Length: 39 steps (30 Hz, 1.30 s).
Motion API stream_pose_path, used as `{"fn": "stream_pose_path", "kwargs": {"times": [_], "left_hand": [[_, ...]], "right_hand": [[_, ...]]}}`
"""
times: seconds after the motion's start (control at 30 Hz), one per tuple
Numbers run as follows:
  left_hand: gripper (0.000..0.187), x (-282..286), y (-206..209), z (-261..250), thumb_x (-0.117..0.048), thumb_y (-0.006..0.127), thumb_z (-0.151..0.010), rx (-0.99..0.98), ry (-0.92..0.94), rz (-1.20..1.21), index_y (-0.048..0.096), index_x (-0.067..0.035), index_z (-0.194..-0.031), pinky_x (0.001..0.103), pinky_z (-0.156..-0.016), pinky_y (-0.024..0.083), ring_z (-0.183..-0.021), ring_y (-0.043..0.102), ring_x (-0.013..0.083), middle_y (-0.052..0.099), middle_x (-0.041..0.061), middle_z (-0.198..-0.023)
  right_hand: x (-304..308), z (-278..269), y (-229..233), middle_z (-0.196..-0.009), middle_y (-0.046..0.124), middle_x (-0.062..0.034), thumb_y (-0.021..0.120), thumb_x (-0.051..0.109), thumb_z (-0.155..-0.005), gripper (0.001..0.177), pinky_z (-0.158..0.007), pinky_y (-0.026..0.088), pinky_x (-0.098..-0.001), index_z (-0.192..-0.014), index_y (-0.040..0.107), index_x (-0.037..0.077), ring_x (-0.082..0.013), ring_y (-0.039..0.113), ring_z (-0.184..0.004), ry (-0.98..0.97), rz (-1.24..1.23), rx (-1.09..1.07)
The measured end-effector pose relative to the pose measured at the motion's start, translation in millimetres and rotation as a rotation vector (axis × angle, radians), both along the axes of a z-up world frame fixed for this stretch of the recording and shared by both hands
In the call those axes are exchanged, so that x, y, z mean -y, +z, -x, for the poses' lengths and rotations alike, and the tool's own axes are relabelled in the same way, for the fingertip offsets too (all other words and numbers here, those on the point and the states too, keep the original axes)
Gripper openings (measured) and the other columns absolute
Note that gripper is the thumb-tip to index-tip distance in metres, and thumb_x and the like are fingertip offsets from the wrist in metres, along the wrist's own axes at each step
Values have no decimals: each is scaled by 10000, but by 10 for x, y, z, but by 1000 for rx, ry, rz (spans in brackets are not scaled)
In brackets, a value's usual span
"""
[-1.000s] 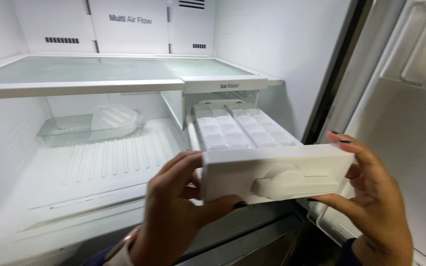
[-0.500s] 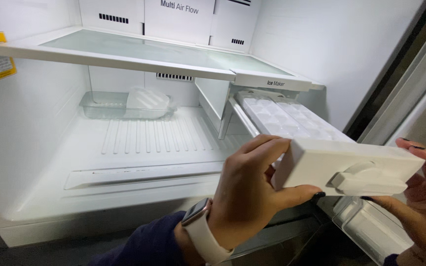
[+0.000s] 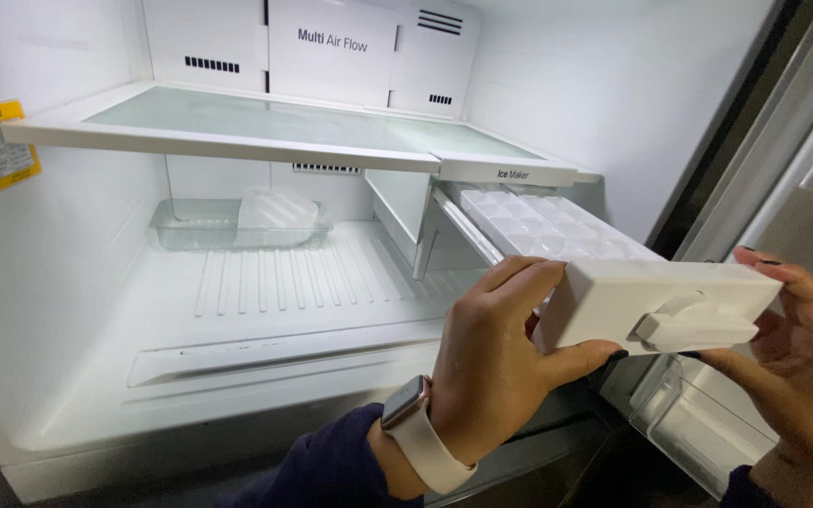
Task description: The person fills two ice trays with water at a kitchen sink, places them into a freezer, wipes the exterior refrigerator door with a cloth, and places a wrapped item into the freezer.
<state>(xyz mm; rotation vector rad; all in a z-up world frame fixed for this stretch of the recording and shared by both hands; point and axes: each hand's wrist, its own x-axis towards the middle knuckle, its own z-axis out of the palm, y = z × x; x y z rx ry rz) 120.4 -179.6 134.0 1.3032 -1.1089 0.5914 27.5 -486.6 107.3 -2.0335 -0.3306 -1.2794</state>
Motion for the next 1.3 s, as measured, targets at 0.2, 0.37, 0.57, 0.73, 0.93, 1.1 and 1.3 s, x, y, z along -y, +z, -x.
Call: {"fn": "stream_pose_path", "kwargs": {"times": [0.2,0.37,0.57,0.73,0.93,1.1,1.3], "left_hand": [[390,76,-12,37,-247,861,-688,-26,38,-16,601,-65,-914,337,-651,462,-814,584,210,655,47,-937],[419,117,-55,26,-256,866,-698,-28,31,-19,648,-60,-998,316,-635,505,-853,619,198,676,51,-1010],[417,162,-89,-2,-265,874,-698,7,73,-25,633,-56,-966,330,-701,516,-878,651,230,701,71,-1011],[410,215,-145,-84,-296,894,-690,42,148,-88,578,-86,-845,343,-727,487,-825,641,246,684,58,-907],[408,323,-239,-154,-212,915,-663,-21,142,-67,682,-89,-975,260,-504,537,-859,631,167,695,41,-1008],[453,373,-312,-245,-178,925,-645,-103,144,-57,721,-82,-1037,238,-552,670,-872,667,152,700,52,-1094],[442,420,-393,-431,-173,938,-643,-62,182,-40,709,-68,-1006,235,-528,633,-826,629,157,678,70,-1040]], "right_hand": [[88,15,17,-1662,379,-211,693,-89,-620,916,-1064,424,-342,-1459,354,53,-241,448,-1387,2,-21,-69],[15,18,43,-1659,416,-205,728,-100,-601,917,-967,461,-318,-1427,376,86,-202,507,-1235,-19,-51,-88],[-17,-5,36,-1619,447,-131,748,-74,-634,869,-906,479,-288,-1417,408,87,-154,528,-1089,-21,-113,-140],[-92,-50,49,-1574,461,-126,776,-52,-705,770,-927,484,-262,-1387,444,80,-146,536,-1211,-66,-42,-168],[-110,-107,22,-1608,433,-134,779,-95,-726,819,-1030,457,-275,-1428,398,88,-176,573,-1246,-55,-24,-179],[-88,-265,-23,-1594,432,-159,754,-149,-739,800,-1108,435,-294,-1425,397,58,-199,488,-1394,-89,40,-146],[-95,-468,-66,-1602,419,-118,739,-150,-750,787,-1116,441,-297,-1422,386,58,-184,593,-1237,-104,-14,-169]]}}
